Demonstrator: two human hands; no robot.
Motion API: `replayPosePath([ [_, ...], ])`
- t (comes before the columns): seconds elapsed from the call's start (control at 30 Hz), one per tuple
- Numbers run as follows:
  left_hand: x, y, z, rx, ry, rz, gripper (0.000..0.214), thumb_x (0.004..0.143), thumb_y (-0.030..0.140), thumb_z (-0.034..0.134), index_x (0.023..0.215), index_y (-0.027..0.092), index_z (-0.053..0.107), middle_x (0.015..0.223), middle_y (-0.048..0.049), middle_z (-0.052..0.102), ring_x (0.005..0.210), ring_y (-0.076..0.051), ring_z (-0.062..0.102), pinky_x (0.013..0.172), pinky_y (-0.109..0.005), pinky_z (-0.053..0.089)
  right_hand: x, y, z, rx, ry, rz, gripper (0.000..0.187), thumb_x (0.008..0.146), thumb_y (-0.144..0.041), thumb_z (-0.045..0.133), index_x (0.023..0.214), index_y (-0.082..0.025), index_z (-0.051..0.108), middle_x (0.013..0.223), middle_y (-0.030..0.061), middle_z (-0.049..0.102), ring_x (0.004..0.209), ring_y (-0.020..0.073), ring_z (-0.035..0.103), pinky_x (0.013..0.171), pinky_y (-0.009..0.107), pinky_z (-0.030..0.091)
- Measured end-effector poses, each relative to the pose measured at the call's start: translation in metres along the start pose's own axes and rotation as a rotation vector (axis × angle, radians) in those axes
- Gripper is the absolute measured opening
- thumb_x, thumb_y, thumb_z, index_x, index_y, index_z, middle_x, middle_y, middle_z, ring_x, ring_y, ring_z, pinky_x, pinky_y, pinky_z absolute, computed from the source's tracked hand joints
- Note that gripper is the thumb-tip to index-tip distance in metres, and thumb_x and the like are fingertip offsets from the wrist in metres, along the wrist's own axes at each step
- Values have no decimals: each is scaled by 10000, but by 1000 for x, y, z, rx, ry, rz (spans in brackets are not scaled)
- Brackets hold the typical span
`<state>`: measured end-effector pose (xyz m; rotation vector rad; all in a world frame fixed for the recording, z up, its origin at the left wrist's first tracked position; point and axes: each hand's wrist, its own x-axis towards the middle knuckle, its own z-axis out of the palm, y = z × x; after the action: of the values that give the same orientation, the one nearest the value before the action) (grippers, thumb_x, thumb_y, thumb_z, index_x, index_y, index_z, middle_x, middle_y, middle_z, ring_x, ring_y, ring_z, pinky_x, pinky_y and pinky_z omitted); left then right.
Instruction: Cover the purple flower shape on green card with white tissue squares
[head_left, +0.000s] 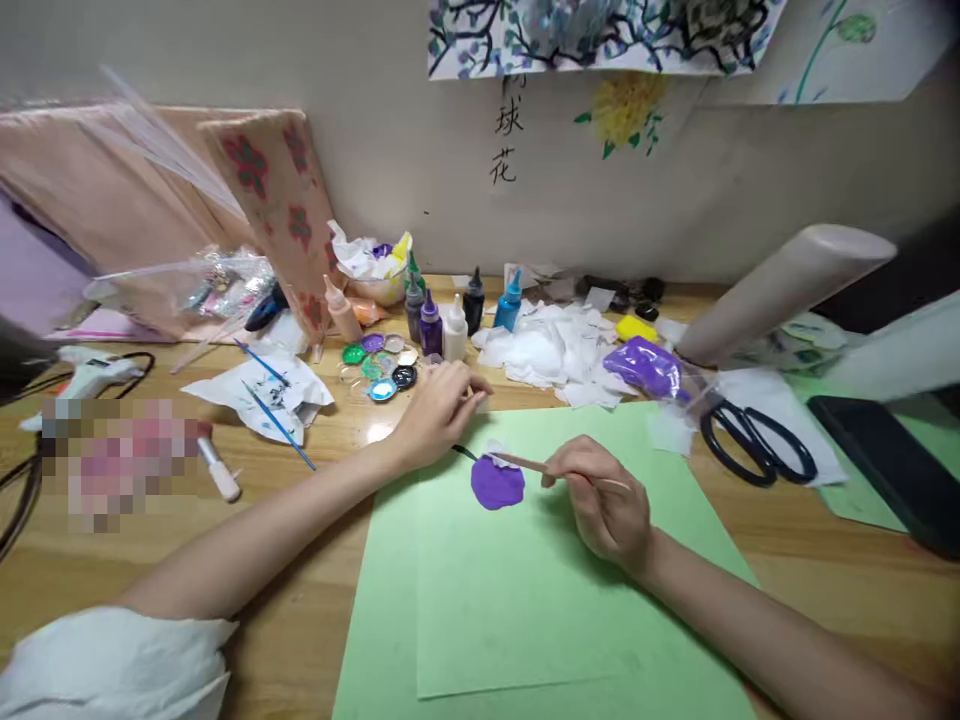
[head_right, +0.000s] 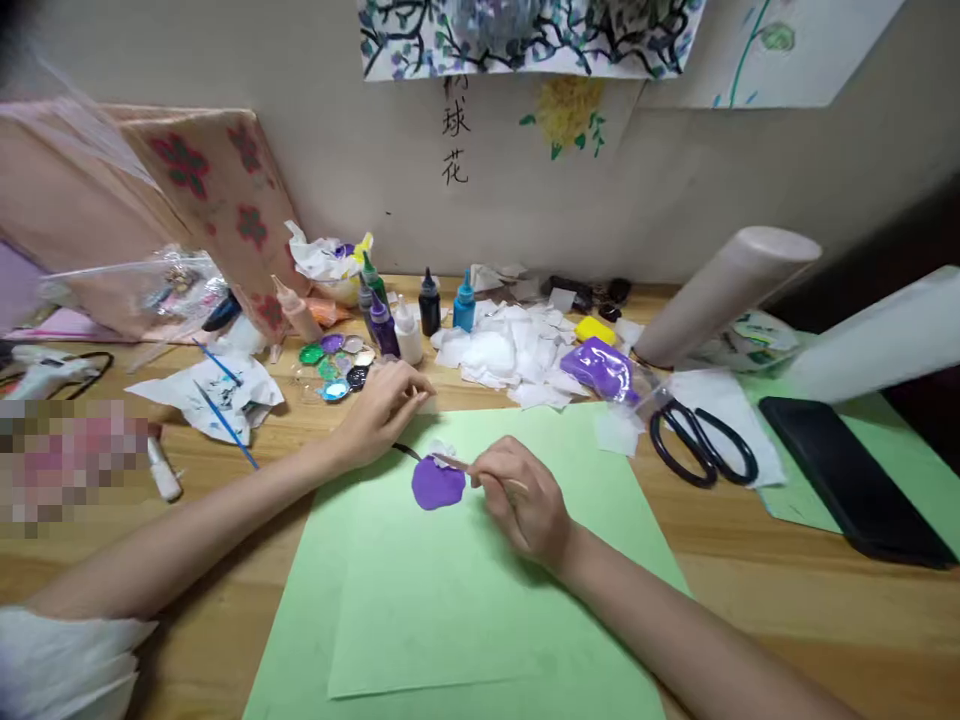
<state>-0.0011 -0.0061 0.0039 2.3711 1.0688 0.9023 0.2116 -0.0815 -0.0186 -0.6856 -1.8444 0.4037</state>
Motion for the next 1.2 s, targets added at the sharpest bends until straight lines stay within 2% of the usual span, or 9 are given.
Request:
replayPosePath([
  [0.13, -21, 19, -12, -220, 93, -120, 122, 937, 278, 496, 941, 181, 569, 894, -19, 605, 831, -144, 555, 798, -281, 421, -1, 1, 2, 22, 109, 57, 185, 929, -132, 427, 1005, -214, 575, 728, 19, 660, 673, 160, 606, 598, 305, 502],
  [0.23, -39, 27, -16, -367, 162, -185, 156, 871, 291, 609, 968, 182, 550, 884, -12, 610, 810, -130, 589, 759, -257, 470, 0, 1, 3, 30, 147, 151, 252, 947, -124, 405, 1122, -225, 555, 912, 53, 721, 848, 185, 687, 631, 312, 531],
  [0.43, -44, 37, -2, -484, 161, -122, 233, 800, 272, 699, 946, 184, 541, 856, -10, 636, 778, -117, 623, 741, -248, 512, 7, -3, 5, 33, -34, 159, 80, 956, -205, 444, 959, -218, 522, 1072, 108, 715, 1023, 203, 676, 797, 362, 570],
  [0.47, -42, 39, 1, -497, 155, -116, 233, 798, 272, 701, 943, 183, 542, 852, -9, 637, 772, -116, 624, 738, -248, 515, 8, -4, 6, 31, -53, 129, 14, 933, -213, 501, 925, -222, 506, 1039, 106, 721, 977, 202, 686, 779, 360, 573],
  [0.67, -38, 42, 2, -502, 14, -98, 245, 820, 267, 676, 1026, 167, 589, 796, -8, 642, 751, -116, 616, 721, -243, 489, 8, -3, 11, -6, -40, 51, 223, 828, -83, 619, 835, -229, 451, 780, 39, 692, 720, 163, 670, 645, 305, 551],
  [0.8, -40, 39, -1, -428, -112, -47, 136, 838, 246, 629, 925, 143, 647, 733, -8, 593, 694, -109, 560, 696, -243, 448, 8, -5, 10, 24, -56, 15, 233, 810, -56, 616, 829, -224, 456, 765, 41, 680, 700, 154, 655, 606, 280, 543],
  [0.93, -38, 36, -2, -422, -126, -95, 107, 820, 204, 599, 741, 132, 602, 669, 7, 535, 653, -103, 518, 654, -229, 408, 10, -6, 8, 30, -83, 5, 219, 808, -59, 611, 830, -225, 469, 740, 38, 678, 666, 157, 653, 578, 282, 548],
  [1.1, -35, 31, -4, -495, -140, -157, 140, 822, 225, 599, 719, 130, 596, 674, 5, 533, 651, -104, 505, 640, -225, 396, 12, -8, 7, 42, -83, 17, 186, 824, -83, 620, 830, -220, 494, 723, 25, 679, 651, 151, 669, 595, 274, 560],
  [1.2, -34, 26, -7, -566, -215, -151, 156, 815, 246, 631, 717, 124, 626, 656, 8, 536, 634, -99, 500, 629, -223, 390, 7, -7, 3, 105, -56, 74, 40, 917, -186, 530, 948, -210, 538, 814, 62, 706, 732, 163, 693, 599, 275, 565],
])
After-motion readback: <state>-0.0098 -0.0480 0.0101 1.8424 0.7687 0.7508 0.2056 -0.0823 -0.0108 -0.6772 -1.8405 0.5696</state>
